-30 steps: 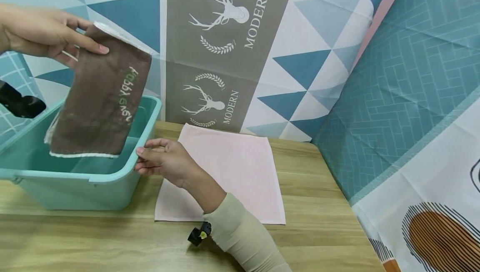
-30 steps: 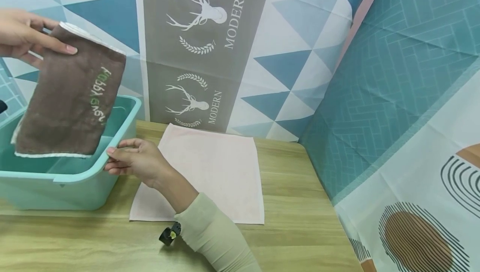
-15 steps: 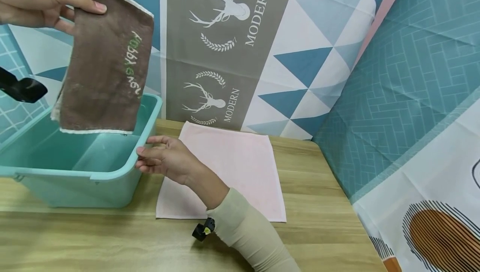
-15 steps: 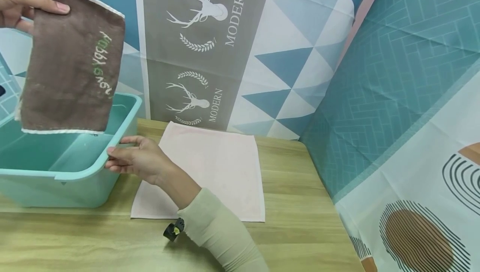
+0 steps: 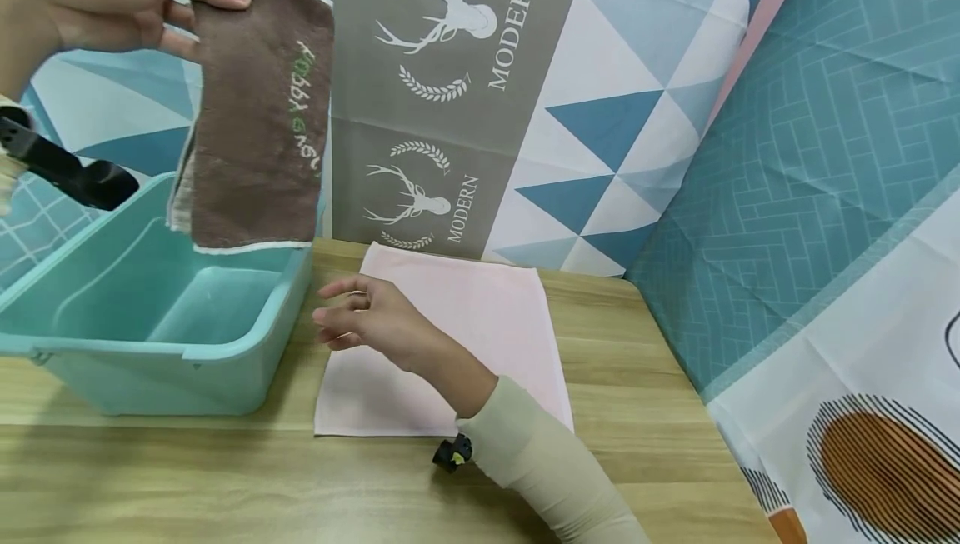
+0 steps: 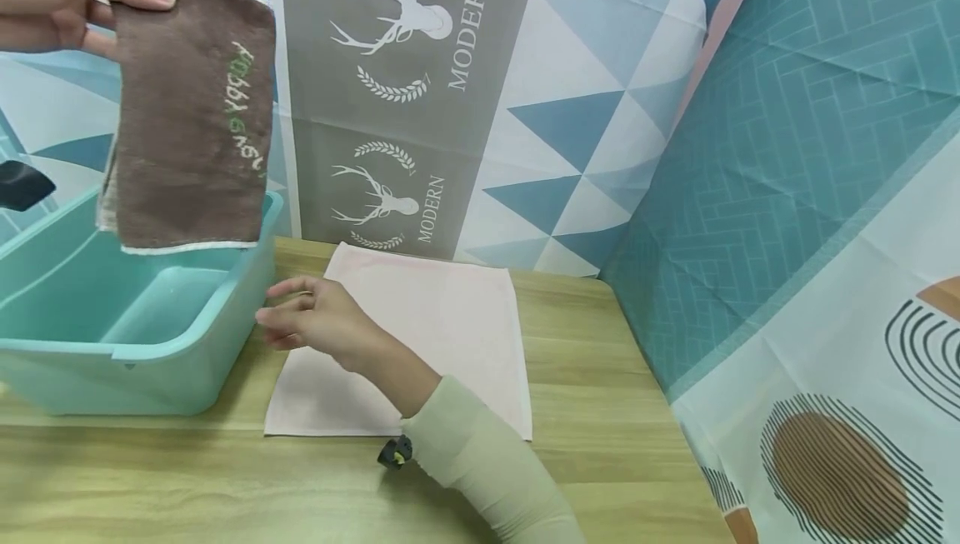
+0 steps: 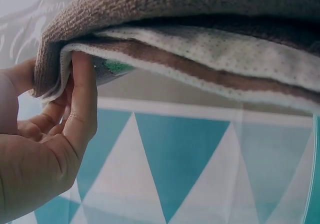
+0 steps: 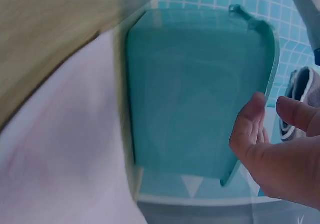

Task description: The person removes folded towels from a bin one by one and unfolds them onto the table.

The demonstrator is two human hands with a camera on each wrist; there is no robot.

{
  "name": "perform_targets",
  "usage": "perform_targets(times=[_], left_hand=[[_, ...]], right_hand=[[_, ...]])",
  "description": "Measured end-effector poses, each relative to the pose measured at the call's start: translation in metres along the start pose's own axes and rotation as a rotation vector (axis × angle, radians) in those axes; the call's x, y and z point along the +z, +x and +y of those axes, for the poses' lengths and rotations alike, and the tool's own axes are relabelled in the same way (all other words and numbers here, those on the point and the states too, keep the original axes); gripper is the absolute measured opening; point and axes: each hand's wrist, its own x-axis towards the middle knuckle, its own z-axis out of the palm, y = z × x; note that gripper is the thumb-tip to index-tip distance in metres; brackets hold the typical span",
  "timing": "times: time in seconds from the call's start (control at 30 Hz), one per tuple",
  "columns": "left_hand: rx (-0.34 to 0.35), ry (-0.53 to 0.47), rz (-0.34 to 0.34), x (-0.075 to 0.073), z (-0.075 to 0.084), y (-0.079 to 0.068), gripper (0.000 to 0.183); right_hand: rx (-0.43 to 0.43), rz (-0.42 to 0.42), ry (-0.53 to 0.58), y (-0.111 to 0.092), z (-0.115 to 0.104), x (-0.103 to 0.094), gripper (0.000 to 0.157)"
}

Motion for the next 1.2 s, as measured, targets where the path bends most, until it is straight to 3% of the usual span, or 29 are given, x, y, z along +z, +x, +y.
perform_targets(times=[0.17,0.47,0.8,0.97,1.2], left_hand=[[-0.009,0.013,-0.014,0.029,0.011,0.0,0.033],[-0.062,0.019,-0.067,0.083,0.02,0.004,0.041],[-0.11,-0.012,-0.115,0.146,0.023,-0.004,0.036],[-0.125,-0.01,-0.152,0.174,0.023,-0.014,0.033],[-0.151,-0.003,-0.21,0.202,0.015,-0.026,0.026]], right_hand=[[-0.044,0.064,-0.259,-0.009,0.002,-0.026,0.022],[-0.087,0.166,-0.568,-0.026,0.011,-0.081,0.022],[-0.13,0.249,-1.03,-0.031,0.02,-0.136,0.043],[-0.082,0.288,-1.214,-0.028,0.022,-0.163,0.052],[0.042,0.218,-1.268,-0.022,0.031,-0.204,0.06]])
